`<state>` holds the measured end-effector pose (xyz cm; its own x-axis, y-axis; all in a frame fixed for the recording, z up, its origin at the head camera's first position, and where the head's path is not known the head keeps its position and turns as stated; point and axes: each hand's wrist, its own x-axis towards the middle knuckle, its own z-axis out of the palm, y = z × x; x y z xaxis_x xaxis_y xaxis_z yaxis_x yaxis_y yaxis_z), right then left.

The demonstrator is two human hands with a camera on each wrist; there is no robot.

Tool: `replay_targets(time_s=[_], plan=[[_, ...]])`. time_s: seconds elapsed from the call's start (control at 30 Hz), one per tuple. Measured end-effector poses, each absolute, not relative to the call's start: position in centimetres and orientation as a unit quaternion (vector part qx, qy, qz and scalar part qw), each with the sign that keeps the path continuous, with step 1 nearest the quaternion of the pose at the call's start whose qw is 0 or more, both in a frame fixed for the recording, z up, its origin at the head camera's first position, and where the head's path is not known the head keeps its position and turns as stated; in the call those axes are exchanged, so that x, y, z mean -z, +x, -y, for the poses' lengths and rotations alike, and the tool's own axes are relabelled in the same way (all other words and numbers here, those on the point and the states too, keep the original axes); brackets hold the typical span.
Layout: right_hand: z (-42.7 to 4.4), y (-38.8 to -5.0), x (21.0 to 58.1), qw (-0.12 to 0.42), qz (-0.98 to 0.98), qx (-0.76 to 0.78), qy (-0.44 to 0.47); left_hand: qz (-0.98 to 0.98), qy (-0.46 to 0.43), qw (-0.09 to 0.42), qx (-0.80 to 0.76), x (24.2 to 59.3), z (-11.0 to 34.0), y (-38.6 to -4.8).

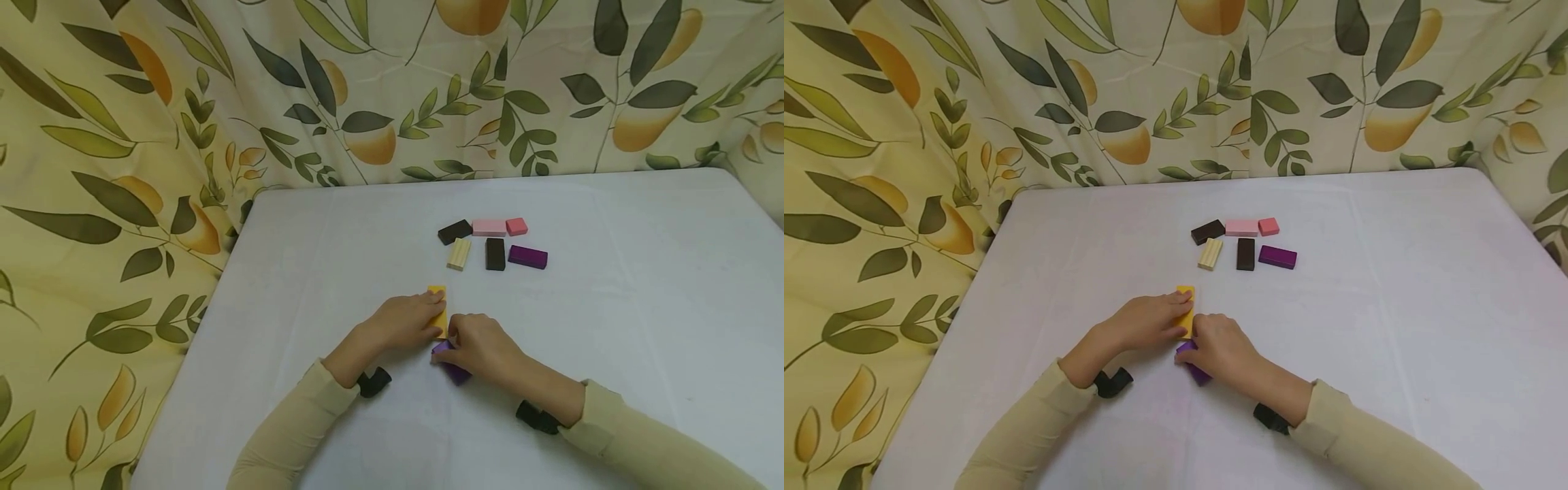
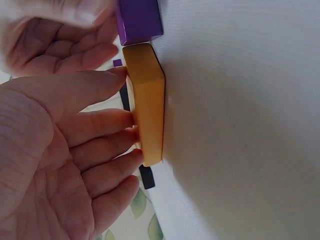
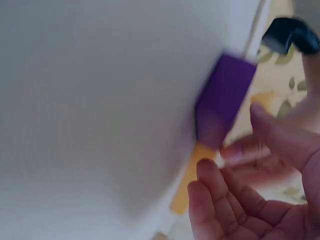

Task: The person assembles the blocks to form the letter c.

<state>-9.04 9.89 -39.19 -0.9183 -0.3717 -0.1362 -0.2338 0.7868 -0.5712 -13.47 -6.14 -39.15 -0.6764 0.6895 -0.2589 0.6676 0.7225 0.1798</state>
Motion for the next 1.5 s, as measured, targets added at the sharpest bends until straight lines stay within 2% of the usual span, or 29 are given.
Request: replay_targets(time_s=[0.17,0.47,0.9,1.2,1.5], plan=[[-10.8,-10.5,38.2,0.11,-0.939,0.28,-0.169,-0.916,0.374,0.144,-0.027,39.2,6.1,-13.6],[-12.2,-15.2,38.2,0.07,-0.927,0.275,-0.244,-0.918,0.366,0.152,-0.02,38.9,6.1,-13.6],[-13.2,-18.6,38.9,0.039,-0.92,0.278,-0.274,-0.917,0.367,0.156,-0.002,39.0,5.8,-13.7],[-14.2,-21.2,38.8,0.056,-0.93,0.245,-0.267,-0.917,0.363,0.167,-0.008,38.9,5.6,-13.7],[-14.6,-23.0,38.5,0.042,-0.927,0.202,-0.312,-0.915,0.371,0.157,-0.005,39.3,5.8,-13.7]])
